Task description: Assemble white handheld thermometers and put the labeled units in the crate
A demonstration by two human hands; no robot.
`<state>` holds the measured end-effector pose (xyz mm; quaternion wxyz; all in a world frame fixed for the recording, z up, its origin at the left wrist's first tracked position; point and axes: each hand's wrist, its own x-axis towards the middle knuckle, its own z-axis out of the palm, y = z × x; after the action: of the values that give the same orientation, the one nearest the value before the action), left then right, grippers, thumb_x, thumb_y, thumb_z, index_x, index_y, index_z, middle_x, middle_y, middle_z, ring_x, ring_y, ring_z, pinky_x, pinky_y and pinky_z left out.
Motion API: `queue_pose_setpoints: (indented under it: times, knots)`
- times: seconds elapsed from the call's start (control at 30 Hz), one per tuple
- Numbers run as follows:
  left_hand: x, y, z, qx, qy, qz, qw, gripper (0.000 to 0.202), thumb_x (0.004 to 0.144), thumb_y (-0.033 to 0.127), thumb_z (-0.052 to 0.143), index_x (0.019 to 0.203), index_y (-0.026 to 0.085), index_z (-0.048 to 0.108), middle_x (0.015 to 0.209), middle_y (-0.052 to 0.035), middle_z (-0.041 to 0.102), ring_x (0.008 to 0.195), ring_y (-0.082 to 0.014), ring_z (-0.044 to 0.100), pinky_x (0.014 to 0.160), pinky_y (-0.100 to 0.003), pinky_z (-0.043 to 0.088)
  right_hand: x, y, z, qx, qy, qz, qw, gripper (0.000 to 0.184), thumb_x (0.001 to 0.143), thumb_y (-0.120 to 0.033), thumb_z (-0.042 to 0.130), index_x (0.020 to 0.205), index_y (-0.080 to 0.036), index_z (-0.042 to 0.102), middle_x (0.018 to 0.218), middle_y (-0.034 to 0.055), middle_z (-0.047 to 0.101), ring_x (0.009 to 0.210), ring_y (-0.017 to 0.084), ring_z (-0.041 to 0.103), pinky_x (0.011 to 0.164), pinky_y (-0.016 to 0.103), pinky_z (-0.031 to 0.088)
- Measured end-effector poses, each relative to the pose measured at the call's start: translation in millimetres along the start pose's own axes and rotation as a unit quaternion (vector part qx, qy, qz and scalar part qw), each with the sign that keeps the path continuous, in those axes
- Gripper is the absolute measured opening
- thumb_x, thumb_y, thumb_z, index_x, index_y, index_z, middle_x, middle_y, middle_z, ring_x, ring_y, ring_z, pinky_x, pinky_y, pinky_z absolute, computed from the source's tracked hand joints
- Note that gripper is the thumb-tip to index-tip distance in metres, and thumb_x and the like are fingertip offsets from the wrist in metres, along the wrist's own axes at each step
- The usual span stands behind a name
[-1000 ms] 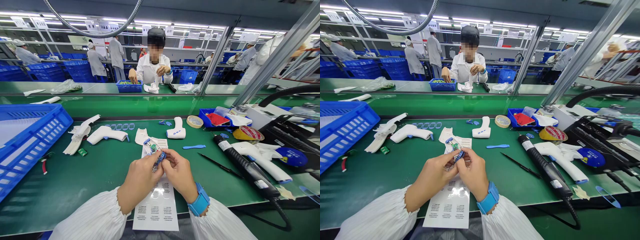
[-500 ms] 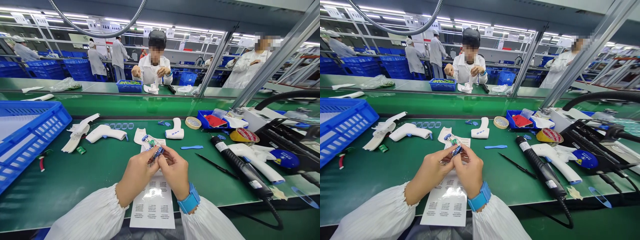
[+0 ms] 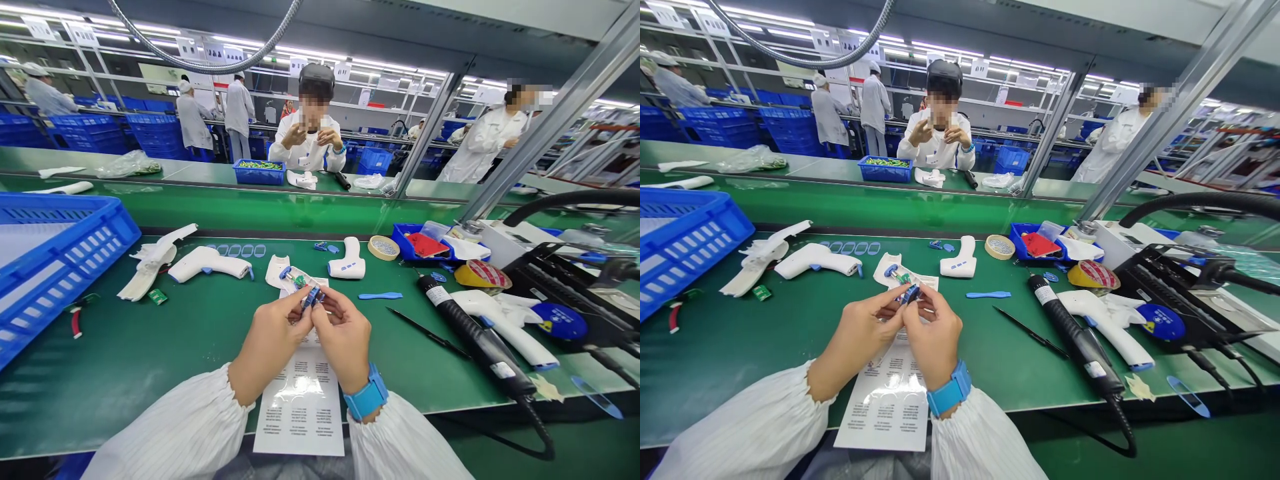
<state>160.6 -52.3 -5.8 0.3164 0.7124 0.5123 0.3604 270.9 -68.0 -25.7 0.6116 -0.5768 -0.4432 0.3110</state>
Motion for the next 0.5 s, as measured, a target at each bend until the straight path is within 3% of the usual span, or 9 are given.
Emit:
queue_pose_setpoints:
  times: [0.5]
  knots:
    - [1.5, -4.7, 1.5, -0.036, 0.005, -0.027, 0.999, 0.038, 0.077, 0.029, 0.055, 0.113, 0.021, 0.062, 0.074, 0.0012, 0.072, 0.065, -0.0138, 0.065, 0.061, -0.021, 0.051, 0.1, 5.1, 1.2, -0.012, 0.019, -0.028, 0.999, 0.032, 0.068, -0.024, 0.058, 0.097, -0.012, 0.066, 0.092, 0.0091, 0.068, 0.079, 0.020, 0.065, 0.068, 0.032, 0.058]
